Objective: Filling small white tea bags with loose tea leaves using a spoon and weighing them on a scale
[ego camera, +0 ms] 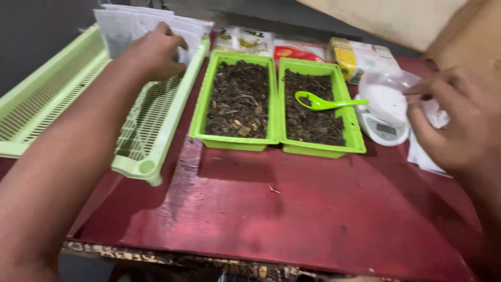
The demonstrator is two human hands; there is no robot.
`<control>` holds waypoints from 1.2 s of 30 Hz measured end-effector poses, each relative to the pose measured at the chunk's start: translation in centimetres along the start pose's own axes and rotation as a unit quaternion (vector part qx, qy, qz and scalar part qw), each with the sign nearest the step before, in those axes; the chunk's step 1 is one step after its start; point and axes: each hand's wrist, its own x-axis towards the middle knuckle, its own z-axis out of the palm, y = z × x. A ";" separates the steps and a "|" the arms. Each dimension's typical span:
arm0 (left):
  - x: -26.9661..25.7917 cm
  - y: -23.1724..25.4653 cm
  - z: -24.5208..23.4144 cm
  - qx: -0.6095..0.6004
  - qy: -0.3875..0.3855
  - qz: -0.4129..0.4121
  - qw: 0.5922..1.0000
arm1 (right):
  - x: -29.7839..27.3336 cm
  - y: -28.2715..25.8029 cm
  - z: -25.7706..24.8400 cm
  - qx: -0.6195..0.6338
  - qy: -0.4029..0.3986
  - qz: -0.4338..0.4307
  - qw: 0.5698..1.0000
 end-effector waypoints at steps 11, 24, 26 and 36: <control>0.0 0.7 1.4 -0.010 0.009 -0.102 0.995 | -5.0 7.0 -0.2 0.031 0.085 0.111 0.990; 6.5 -7.3 7.6 0.036 0.171 0.083 0.981 | -5.3 8.4 -0.6 -0.032 0.076 0.093 0.992; 6.4 -7.2 7.3 0.056 0.153 0.067 0.984 | -5.7 9.5 -0.7 -0.087 0.050 0.099 0.990; 1.3 0.0 1.0 0.202 0.150 0.037 0.967 | -8.4 14.3 -1.8 -0.213 -0.103 0.274 0.932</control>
